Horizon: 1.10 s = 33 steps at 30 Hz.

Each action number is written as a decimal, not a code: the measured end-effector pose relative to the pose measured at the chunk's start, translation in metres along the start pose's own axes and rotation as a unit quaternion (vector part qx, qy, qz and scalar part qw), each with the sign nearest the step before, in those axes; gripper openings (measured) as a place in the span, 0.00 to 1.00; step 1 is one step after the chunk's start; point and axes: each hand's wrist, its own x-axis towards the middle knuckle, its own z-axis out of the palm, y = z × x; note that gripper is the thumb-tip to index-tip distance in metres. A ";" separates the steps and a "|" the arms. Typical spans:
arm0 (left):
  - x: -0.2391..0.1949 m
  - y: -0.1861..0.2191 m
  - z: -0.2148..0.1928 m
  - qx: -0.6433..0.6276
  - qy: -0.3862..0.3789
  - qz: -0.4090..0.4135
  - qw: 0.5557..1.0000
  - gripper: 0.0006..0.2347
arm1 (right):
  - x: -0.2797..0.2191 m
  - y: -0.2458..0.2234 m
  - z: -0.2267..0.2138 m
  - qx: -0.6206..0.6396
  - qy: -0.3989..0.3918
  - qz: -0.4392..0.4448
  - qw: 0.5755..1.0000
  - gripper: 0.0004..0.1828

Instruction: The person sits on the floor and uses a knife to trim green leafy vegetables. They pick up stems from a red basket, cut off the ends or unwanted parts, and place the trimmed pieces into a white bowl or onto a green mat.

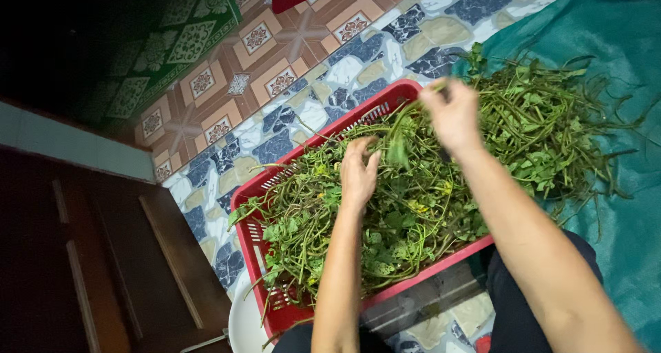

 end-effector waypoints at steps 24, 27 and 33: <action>0.023 -0.031 -0.090 -0.209 0.058 -0.103 0.971 0.08 | -0.044 -0.045 -0.006 -0.019 -0.294 -0.113 0.949 0.31; 0.009 -0.025 -0.081 -0.291 -0.001 -0.162 0.943 0.10 | -0.062 -0.046 0.020 -0.193 -0.353 -0.095 0.911 0.39; -0.014 -0.004 -0.091 -0.389 -0.097 -0.173 0.900 0.12 | -0.063 -0.028 0.033 -0.191 -0.281 -0.206 0.917 0.24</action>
